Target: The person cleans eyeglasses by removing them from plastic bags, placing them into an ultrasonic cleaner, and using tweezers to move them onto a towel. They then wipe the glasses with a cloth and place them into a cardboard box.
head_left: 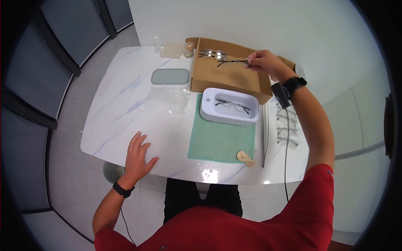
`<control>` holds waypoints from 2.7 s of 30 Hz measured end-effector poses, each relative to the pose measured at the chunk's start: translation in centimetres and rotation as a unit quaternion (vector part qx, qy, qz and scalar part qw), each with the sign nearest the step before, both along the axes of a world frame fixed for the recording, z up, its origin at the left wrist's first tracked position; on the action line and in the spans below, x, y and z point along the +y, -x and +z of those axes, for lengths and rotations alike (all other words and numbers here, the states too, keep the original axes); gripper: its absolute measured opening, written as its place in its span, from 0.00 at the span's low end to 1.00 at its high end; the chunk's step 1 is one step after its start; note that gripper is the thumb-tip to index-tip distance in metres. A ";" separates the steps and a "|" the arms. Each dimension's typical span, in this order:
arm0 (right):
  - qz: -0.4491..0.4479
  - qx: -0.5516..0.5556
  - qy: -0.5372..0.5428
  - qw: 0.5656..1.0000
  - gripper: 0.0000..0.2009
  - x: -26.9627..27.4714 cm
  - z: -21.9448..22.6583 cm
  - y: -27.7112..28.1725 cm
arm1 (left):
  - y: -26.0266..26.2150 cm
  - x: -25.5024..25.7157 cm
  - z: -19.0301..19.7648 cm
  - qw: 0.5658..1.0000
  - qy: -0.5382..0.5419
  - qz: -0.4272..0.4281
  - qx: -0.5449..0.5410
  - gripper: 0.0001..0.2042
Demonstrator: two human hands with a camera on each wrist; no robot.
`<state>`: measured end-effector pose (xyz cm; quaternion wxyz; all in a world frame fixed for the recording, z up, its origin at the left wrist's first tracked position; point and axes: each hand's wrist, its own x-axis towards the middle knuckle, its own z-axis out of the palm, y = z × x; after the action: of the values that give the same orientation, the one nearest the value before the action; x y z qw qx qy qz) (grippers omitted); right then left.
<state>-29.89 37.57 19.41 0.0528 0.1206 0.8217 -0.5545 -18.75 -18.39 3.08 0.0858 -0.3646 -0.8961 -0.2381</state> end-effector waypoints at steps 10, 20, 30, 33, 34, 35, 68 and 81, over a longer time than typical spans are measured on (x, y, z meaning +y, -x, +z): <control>0.006 -0.037 0.053 0.998 0.07 1.0 -10.4 11.7 | 0.3 -0.3 0.4 1.000 0.002 0.010 -0.025 0.24; -0.045 -0.029 -0.020 0.998 0.06 2.3 -14.4 13.3 | 0.3 -0.6 -0.4 1.000 -0.013 0.013 -0.016 0.25; -0.051 -0.025 -0.054 0.997 0.07 1.7 -13.0 11.9 | 0.2 -0.7 -0.4 0.999 -0.030 0.007 0.008 0.23; -0.047 -0.011 -0.025 0.999 0.08 1.1 -8.7 8.8 | 0.1 -0.6 -0.2 1.000 -0.017 0.008 -0.003 0.23; -0.048 -0.005 -0.009 0.999 0.08 1.1 -7.3 7.2 | 0.0 -0.7 -0.2 1.000 -0.017 0.010 -0.003 0.23; -0.044 0.008 0.007 0.999 0.09 1.2 -5.7 5.7 | 0.0 -0.6 -0.3 1.000 -0.017 0.011 -0.002 0.22; -0.415 0.002 -0.059 0.908 0.08 12.2 -15.4 -39.6 | -0.3 -0.4 -2.3 0.994 -0.036 -0.029 0.095 0.11; -0.212 0.136 -0.313 0.916 0.07 0.2 2.8 -37.7 | -8.0 11.3 4.9 0.966 -0.166 -0.198 -0.030 0.21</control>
<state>7.85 37.74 22.16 -0.2187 0.2259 0.9077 -0.2780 -10.72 -7.09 8.00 0.0694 -0.5083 -0.7560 -0.4066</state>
